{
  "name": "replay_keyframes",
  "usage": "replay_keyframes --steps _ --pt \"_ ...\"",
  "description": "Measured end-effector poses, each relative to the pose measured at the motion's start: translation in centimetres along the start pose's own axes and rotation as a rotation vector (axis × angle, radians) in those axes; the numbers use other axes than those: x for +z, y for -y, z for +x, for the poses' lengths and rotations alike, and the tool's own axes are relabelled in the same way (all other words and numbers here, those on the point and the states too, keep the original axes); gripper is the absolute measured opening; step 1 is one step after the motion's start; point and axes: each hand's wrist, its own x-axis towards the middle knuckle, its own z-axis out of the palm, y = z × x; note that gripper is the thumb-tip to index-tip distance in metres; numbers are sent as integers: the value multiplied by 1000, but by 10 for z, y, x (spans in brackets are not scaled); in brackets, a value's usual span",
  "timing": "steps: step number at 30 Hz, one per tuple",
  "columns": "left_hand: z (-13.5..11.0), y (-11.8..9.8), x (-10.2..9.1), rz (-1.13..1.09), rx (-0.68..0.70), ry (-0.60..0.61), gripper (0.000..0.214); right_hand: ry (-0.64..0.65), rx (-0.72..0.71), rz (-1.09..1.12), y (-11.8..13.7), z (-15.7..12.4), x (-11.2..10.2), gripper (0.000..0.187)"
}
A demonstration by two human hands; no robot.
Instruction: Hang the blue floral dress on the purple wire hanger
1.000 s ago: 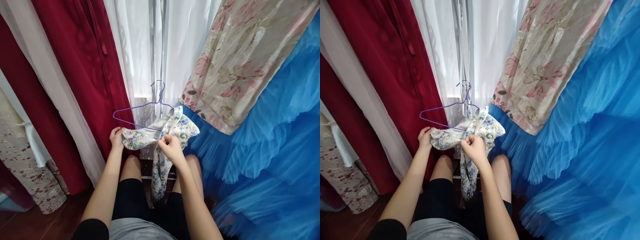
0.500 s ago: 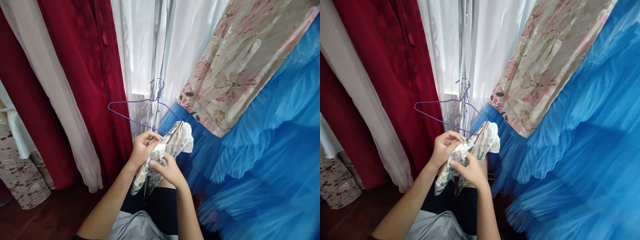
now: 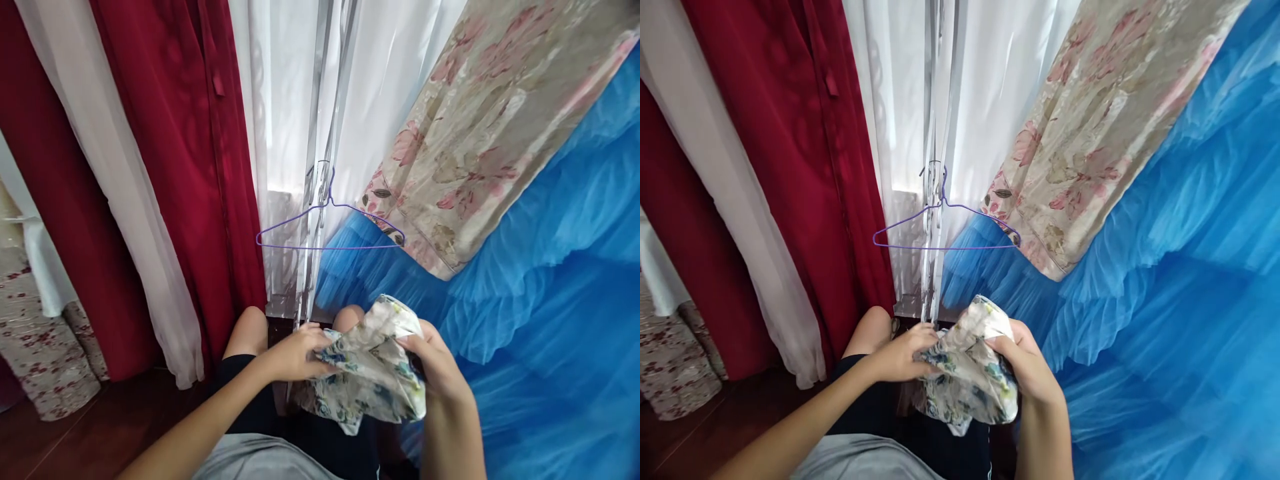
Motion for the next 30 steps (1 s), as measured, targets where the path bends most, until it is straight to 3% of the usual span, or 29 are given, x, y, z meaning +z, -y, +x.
replay_keyframes --steps 4,8,12,15,17,19,22,30 --pt "-16 28 -53 152 -106 -33 23 54 -29 -128 19 12 -18 35" --pt "-44 54 -114 308 -213 -19 24 34 -131 -199 30 44 -17 33" --pt "-62 68 -164 461 -309 -127 26 64 -334 -375 22 108 0 30" --pt "-60 62 -195 607 -304 -290 28 5 -487 -477 6 165 12 32" --pt "-52 52 -211 679 -268 -382 29 -55 -506 -585 -6 195 17 35" --pt "-40 40 -222 739 -236 -440 29 -78 -486 -690 -15 212 19 35" --pt "-20 24 -227 769 -184 -468 25 -71 -501 -772 -21 211 19 27" --pt "50 3 -211 582 -59 -558 23 85 -538 -748 -3 145 31 21"
